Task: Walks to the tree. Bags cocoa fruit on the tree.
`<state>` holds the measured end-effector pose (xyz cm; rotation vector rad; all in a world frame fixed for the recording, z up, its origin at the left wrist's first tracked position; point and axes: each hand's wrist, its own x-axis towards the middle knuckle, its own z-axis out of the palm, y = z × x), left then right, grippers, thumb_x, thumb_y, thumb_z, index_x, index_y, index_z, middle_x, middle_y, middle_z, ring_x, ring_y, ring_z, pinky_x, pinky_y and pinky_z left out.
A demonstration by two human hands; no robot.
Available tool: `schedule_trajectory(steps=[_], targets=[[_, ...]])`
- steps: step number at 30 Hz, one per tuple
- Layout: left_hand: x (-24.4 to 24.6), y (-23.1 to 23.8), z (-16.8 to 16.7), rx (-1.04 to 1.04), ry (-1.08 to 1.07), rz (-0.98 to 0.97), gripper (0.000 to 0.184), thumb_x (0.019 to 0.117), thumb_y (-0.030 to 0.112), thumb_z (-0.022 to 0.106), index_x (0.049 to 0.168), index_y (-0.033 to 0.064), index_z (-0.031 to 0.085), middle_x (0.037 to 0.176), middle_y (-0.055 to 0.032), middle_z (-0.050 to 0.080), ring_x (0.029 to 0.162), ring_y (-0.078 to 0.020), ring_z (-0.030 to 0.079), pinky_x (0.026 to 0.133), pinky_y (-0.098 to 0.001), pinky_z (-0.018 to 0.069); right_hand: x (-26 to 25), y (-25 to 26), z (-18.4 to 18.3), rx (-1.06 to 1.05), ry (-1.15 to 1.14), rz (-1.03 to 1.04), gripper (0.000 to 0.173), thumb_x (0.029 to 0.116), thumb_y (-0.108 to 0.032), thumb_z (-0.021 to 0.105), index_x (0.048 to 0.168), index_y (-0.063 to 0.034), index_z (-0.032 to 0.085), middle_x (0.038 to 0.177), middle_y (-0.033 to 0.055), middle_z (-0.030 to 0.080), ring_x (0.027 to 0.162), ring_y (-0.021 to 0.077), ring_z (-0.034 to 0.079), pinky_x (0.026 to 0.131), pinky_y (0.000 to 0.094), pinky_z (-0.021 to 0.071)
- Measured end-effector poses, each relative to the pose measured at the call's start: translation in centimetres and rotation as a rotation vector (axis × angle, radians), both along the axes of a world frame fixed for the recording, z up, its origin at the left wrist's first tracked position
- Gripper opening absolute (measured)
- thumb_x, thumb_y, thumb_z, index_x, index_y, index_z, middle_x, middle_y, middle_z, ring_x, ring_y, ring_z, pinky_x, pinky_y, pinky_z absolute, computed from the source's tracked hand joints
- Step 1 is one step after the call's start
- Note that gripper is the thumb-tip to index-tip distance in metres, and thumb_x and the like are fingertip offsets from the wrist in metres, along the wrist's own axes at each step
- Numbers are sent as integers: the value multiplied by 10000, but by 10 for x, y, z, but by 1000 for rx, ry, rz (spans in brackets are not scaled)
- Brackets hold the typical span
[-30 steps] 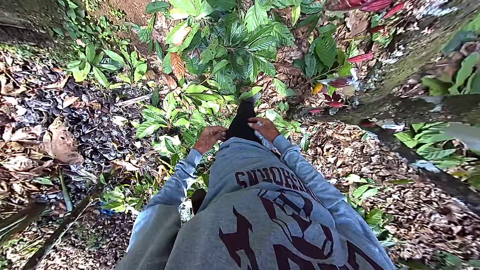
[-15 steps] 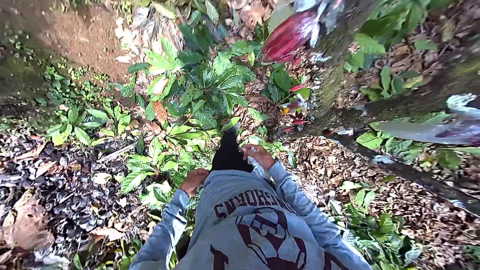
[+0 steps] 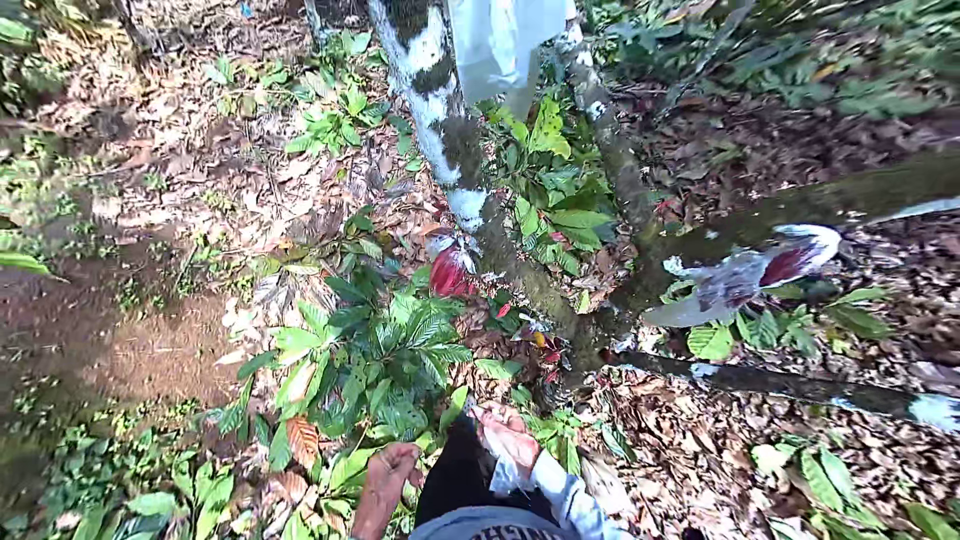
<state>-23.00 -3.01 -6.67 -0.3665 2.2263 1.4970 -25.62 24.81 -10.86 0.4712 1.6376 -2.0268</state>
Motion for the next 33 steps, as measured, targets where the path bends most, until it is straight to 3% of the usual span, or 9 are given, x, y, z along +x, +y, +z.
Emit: schedule_trajectory(steps=[2,5,12,16,19,21,26,30,33], targets=[[-24,53,34,199,19,6,299,1024,266,611,1074,-1,737,926,-125,774,832,-268,762,803,-455,645,-10,6,28,-41,135,-180,261,1046,-274,589,1126,-49,695,816,66,683,671,151,638,624,333,570],[-39,118,66,523,-13,-136,499,1034,311,598,1459,63,519,1325,-135,662,1181,-307,666,971,-515,587,-27,12,74,-67,432,-368,249,1062,-229,547,1101,-33,695,779,59,662,629,141,612,575,319,555],[-52,199,81,689,102,-323,769,972,296,716,1578,65,304,1437,-122,582,1278,-215,604,1092,-435,516,-34,31,115,-136,625,-635,329,1102,-268,446,1112,-43,685,786,34,656,635,109,620,558,268,555],[-45,213,83,672,144,-248,728,950,263,716,1509,-29,352,1345,-160,618,1202,-187,630,1039,-388,532,-28,42,131,-375,474,-528,576,1128,-437,218,1145,-64,657,830,21,679,665,75,643,583,235,564],[-40,218,158,399,136,-248,550,1055,143,496,1505,-125,330,1432,-260,528,1286,-213,560,1079,-361,471,-24,53,141,-189,495,-290,626,1123,-410,156,1315,-7,595,1058,76,709,875,108,679,760,272,576],[-40,222,192,334,87,-192,463,1040,77,426,1461,-110,381,1263,-187,594,1071,-136,602,918,-305,520,-18,58,153,-35,523,-154,591,1119,-381,200,1390,-12,573,1241,101,679,1042,98,650,904,280,538],[-57,191,96,792,305,-367,696,982,300,635,1510,-67,368,1427,-189,572,1257,-252,601,1065,-434,514,-10,97,171,242,758,179,478,1107,-257,323,1430,-23,587,1423,139,598,1304,177,567,1138,381,439],[-54,191,128,666,185,-455,451,1027,328,539,1316,-13,597,1113,-160,716,966,-223,693,852,-413,581,-1,126,177,77,763,246,395,1108,-226,445,1465,-125,582,1272,58,694,1000,132,680,859,335,581],[-59,202,147,685,95,-675,453,1055,346,472,1388,55,572,1110,-102,707,836,-163,670,710,-339,571,7,128,171,16,746,175,329,1050,-82,547,1362,-63,652,1224,73,725,1054,163,705,949,350,587]])
